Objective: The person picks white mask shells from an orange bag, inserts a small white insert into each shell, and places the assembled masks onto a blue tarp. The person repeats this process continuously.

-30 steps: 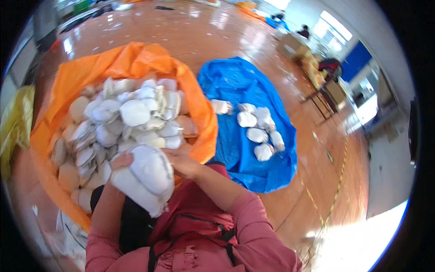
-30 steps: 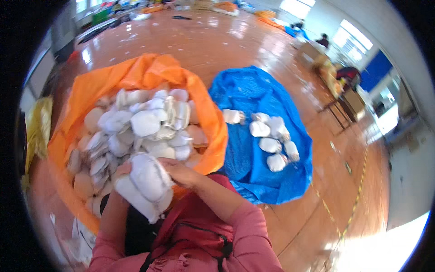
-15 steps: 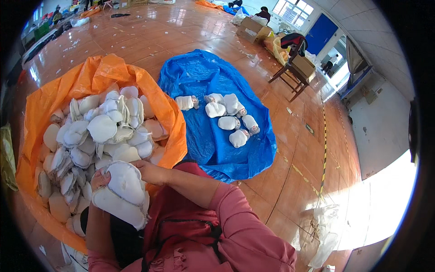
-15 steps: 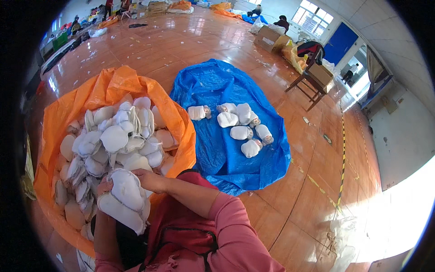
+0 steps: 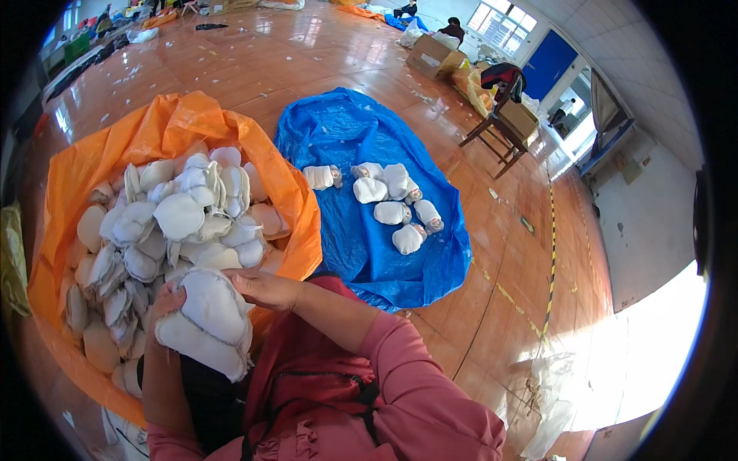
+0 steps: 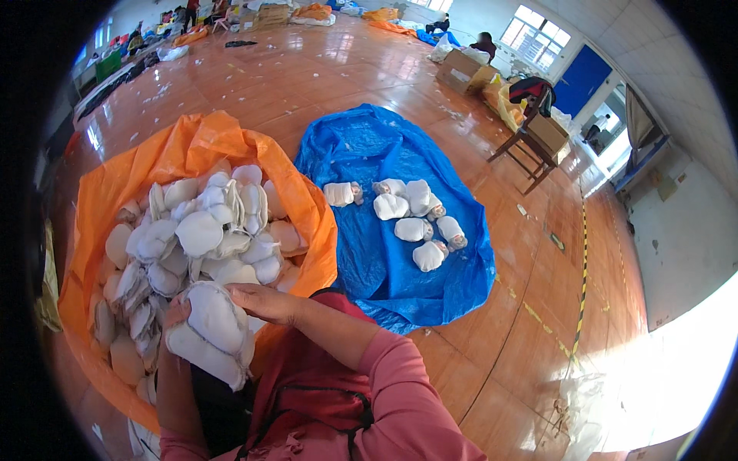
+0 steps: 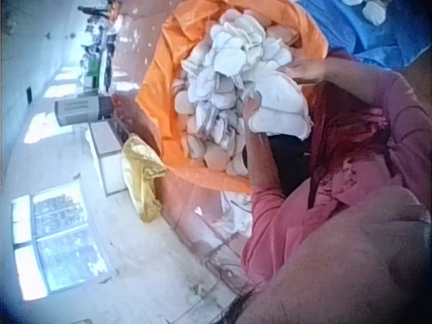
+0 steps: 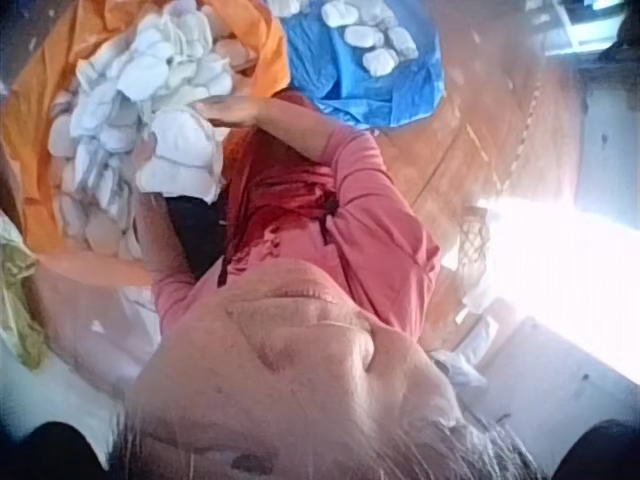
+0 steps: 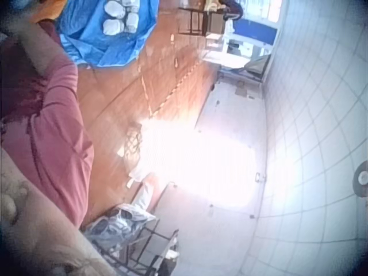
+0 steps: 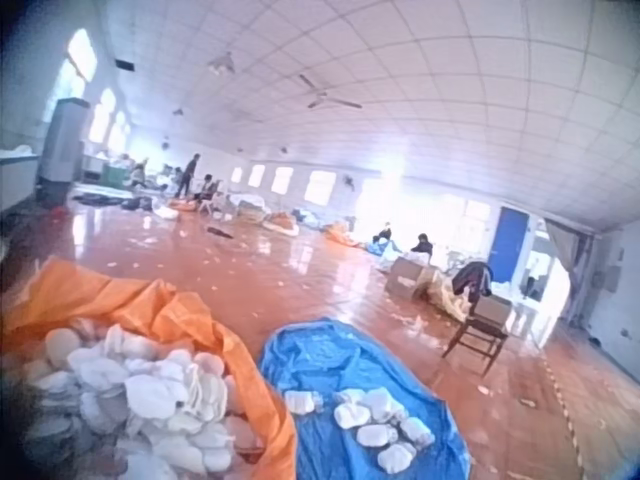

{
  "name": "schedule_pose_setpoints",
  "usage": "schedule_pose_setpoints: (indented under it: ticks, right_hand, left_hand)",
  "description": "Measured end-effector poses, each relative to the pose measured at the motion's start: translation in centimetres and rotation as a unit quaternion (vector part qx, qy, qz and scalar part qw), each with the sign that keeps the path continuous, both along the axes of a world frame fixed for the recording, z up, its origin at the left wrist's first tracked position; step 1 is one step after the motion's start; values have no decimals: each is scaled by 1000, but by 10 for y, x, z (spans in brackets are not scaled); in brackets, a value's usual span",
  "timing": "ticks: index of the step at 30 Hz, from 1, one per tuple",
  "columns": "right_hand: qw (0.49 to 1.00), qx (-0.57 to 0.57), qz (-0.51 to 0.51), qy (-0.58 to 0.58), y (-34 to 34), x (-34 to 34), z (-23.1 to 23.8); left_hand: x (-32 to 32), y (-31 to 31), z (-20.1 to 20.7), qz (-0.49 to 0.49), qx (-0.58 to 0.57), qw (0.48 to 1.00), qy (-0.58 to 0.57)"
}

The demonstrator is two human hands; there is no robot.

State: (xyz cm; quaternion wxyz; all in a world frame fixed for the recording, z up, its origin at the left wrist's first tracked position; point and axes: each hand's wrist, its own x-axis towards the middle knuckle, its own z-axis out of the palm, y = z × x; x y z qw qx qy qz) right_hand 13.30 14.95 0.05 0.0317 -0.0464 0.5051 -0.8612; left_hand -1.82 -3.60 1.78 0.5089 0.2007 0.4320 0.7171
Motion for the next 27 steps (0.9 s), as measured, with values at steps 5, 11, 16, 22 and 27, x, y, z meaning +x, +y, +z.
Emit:
schedule_pose_setpoints:
  ticks: [5,11,16,22,27]
  right_hand:
    - [999,21,17,30,3,-5,6]
    - [999,48,19,5,11,-11,-3]
    - [993,100,-30,-52,8,-13,-2]
    - [958,221,-126,-130,12,-14,-2]
    - [907,367,-182,-96,10,-11,10]
  left_hand:
    - [2,2,0,-6,-10,999,33]
    - [12,7,7,-38,2,999,-13]
    - [-2,8,-24,-49,-34,998,13]
    - [16,19,-18,-35,-29,999,0]
    - [16,17,-12,-64,-45,995,60]
